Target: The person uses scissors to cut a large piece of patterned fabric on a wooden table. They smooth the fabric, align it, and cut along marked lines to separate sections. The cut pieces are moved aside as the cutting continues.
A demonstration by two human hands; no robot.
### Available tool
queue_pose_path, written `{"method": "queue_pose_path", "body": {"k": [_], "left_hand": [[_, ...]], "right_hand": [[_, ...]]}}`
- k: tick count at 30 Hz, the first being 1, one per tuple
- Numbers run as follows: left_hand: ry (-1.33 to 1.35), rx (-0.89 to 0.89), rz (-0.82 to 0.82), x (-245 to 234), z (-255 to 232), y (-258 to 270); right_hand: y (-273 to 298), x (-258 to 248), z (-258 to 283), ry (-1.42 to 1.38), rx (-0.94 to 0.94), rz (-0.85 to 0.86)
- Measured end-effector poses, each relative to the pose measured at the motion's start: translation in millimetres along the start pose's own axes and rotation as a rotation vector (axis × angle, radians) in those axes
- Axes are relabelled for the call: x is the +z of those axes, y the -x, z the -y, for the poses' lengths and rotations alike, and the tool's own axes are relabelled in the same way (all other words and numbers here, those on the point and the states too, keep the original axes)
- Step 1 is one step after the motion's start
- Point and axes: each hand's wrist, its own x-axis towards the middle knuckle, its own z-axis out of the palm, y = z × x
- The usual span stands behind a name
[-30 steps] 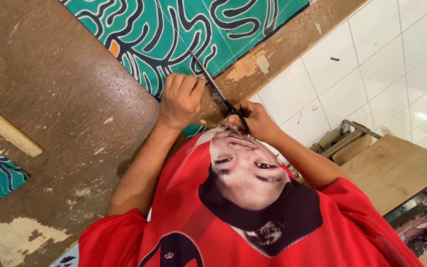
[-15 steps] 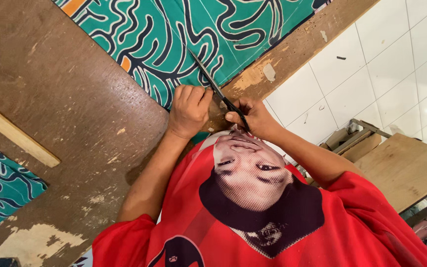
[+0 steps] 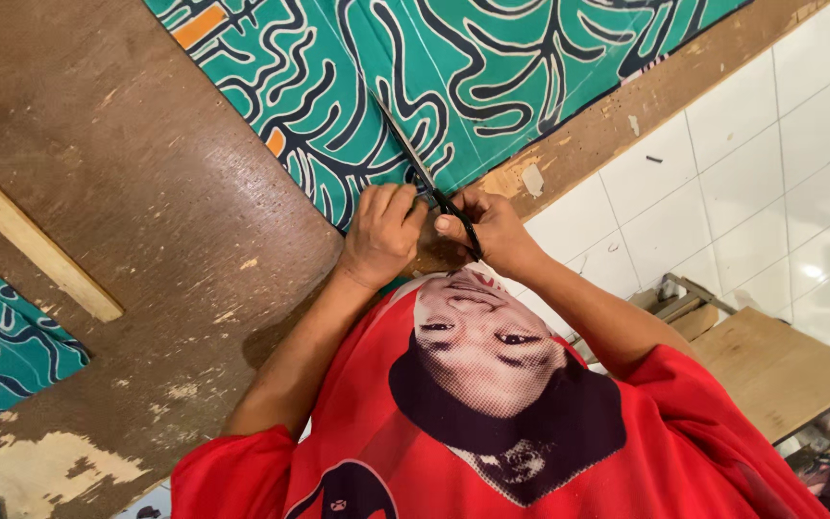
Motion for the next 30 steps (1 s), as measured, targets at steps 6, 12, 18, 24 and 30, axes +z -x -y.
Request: {"method": "queue_pose_path", "body": {"k": [6, 12, 18, 24, 30], "left_hand": [[-0.028, -0.005, 0.146, -2, 2, 5], [-0.009, 0.002, 0.185, 2, 6, 10], [-0.017, -0.008, 0.253, 6, 9, 11], [0.005, -0.003, 0.195, 6, 10, 12], [0.023, 0.001, 0.205, 1, 10, 8]], "right_hand": [[-9, 0, 15, -0.05, 0.012, 0.012], [-19, 6, 20, -0.056, 0.005, 0.009], [-30, 15, 36, -0.126, -0.019, 0.017], [-60, 21, 54, -0.125, -0.014, -0.004], [-71, 26, 67, -0.151, -0.031, 0.005]]}}
